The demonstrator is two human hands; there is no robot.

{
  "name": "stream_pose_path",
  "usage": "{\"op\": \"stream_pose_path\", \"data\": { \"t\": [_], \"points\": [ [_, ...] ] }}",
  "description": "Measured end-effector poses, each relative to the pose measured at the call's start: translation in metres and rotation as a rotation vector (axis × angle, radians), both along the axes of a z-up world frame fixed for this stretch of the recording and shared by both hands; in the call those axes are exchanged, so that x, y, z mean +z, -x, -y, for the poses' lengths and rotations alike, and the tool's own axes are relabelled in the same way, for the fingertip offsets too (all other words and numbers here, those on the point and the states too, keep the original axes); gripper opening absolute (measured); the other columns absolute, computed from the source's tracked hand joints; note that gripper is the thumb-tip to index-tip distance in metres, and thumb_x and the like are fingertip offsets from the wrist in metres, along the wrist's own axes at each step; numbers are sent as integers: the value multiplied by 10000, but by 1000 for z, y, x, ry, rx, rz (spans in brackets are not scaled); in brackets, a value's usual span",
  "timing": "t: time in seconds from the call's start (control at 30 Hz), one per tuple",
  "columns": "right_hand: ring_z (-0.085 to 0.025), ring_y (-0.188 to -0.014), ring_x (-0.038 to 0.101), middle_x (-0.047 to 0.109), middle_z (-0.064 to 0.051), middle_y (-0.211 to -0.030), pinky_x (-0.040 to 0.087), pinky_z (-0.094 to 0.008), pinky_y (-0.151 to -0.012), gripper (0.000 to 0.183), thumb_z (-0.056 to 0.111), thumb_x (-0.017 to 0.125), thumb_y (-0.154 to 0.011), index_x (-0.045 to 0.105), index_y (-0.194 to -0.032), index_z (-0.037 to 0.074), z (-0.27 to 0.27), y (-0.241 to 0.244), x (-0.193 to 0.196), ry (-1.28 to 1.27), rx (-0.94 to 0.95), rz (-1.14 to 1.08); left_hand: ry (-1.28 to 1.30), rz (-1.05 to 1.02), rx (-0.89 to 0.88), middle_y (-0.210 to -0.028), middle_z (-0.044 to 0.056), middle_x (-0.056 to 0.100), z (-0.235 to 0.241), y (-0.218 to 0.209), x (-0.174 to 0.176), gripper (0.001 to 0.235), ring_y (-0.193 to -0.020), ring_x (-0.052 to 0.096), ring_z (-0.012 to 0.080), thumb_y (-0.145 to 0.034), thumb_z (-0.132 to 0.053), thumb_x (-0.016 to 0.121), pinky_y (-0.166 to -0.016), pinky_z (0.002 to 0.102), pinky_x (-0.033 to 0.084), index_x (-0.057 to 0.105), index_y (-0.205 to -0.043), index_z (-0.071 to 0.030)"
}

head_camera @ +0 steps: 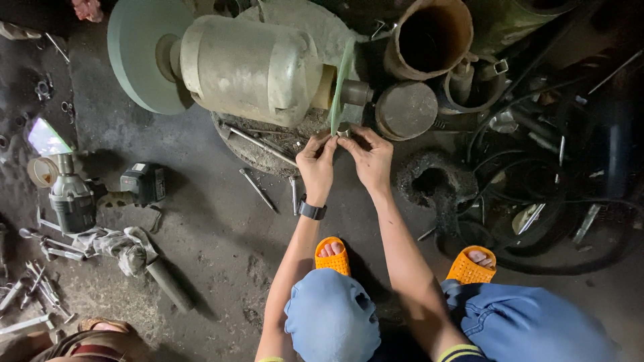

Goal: Grinding a small cylindrical metal component using a bench grinder and inspecting the progress.

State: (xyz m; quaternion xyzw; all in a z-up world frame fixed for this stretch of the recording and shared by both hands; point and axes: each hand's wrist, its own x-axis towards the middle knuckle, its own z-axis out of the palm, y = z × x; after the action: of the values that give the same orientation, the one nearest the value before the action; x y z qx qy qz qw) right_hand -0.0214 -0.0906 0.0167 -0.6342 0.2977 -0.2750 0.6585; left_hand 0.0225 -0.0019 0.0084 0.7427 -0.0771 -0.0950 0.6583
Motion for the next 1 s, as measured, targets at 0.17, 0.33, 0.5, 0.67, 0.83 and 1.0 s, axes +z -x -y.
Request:
{"op": "stream_pose_path", "data": {
  "t": [0.17,0.33,0.5,0.67,0.83,1.0],
  "points": [
    [-131,-748,607,665,-130,-731,525,-299,-626,145,35,770,-748,685,-866,24,0,1,-2,-18,-9,22,26,4,4,-804,127,663,2,1,5,79,-828,587,124,-853,-42,635,-672,298,491,688,-898,-4],
    [-104,-755,577,650,-105,-717,519,-288,-618,162,38,783,-727,689,-858,30,-1,0,8,0,-3,13,24,11,-12,-827,128,659,3,-1,14,85,-847,558,129,-856,-36,630,-682,307,495,682,-899,15],
    [-115,-750,588,651,-118,-717,522,-297,-618,164,29,775,-734,685,-871,27,-1,0,5,2,-1,18,31,-19,20,-834,132,667,3,1,6,93,-841,586,139,-856,-44,632,-684,305,497,685,-921,-4],
    [-126,-766,600,666,-116,-747,524,-300,-643,175,37,778,-729,695,-883,35,2,0,5,19,2,23,27,-41,18,-845,123,672,2,1,1,101,-857,580,130,-861,-51,629,-681,299,500,687,-932,-10],
    [-138,-762,607,660,-139,-728,524,-309,-631,159,36,771,-742,689,-877,21,1,-3,16,20,-5,22,13,-2,-3,-851,129,672,2,0,2,76,-860,586,140,-848,-36,640,-684,309,510,685,-891,6],
    [-89,-755,588,669,-91,-723,523,-273,-646,160,33,789,-716,702,-850,47,2,0,-3,0,-6,12,22,0,10,-859,160,668,7,0,11,83,-859,592,164,-849,-33,633,-700,335,509,681,-894,17]
  ]
}}
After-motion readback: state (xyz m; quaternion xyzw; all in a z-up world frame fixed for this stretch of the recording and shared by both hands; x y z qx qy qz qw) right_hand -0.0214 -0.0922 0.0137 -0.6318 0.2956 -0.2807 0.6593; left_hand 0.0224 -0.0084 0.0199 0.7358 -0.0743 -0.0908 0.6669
